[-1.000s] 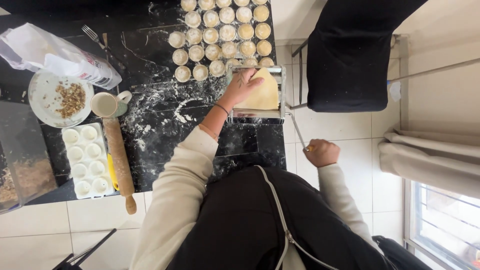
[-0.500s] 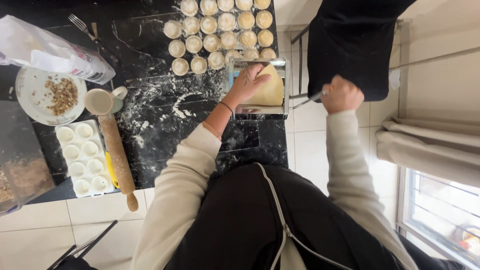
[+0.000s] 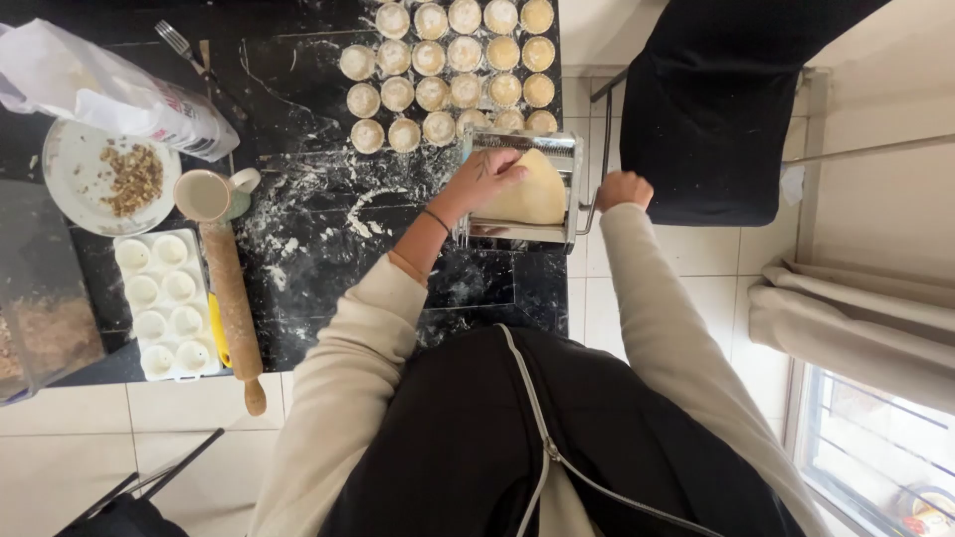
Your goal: Rolling out pasta dough using a manual pasta machine.
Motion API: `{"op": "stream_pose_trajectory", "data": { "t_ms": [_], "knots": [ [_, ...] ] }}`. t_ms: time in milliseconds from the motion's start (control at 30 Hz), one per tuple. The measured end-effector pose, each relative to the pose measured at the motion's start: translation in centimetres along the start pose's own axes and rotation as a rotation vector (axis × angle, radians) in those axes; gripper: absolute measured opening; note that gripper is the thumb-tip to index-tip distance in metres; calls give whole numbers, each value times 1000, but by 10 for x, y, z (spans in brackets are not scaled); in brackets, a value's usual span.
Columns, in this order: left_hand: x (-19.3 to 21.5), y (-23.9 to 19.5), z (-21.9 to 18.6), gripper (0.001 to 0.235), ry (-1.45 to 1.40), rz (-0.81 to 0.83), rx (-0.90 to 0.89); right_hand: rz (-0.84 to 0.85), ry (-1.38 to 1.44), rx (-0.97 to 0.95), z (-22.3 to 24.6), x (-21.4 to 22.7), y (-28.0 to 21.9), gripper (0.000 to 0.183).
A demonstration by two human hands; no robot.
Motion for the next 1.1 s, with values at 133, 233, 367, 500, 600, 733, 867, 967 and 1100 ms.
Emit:
{"op": "stream_pose_trajectory", "data": {
  "t_ms": [133, 233, 367, 500, 600, 733, 867, 967, 1100],
  "knots": [
    [7, -10, -16, 29, 3, 2, -11, 168, -86, 52, -5, -43, -36, 29],
    [5, -14, -13, 35, 91, -13, -18, 361, -138, 108, -17, -67, -73, 28],
    [-13, -4, 19, 30, 99, -50, 55, 384, -121, 158, -32, -54, -136, 26],
    [-43, 26, 112, 30, 328, -329, -152, 256, -66, 150, -74, -149, -124, 31],
    [-41, 20, 116, 30, 418, -257, -115, 228, -96, 145, -66, -75, -170, 28],
    [-7, -14, 44, 26, 205, -267, -225, 161, -30, 114, -72, -39, -181, 21],
    [-7, -36, 17, 30, 108, -252, -194, -110, 134, 96, -86, -15, -199, 12],
    [-6, -35, 14, 30, 126, -268, -195, -395, 261, 94, -84, 13, -196, 12],
    [-9, -37, 11, 29, 163, -258, -124, -651, 316, 89, -79, 47, -183, 17]
  ]
}}
Point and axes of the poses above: each hand's wrist, its own y-axis towards the middle knuckle, its own x-axis out of the back of the hand, z = x × y, the point moved 2 cm from there along y, towards the middle knuckle, and after that the axes turned 2 degrees about z, right-handed, at the moved point
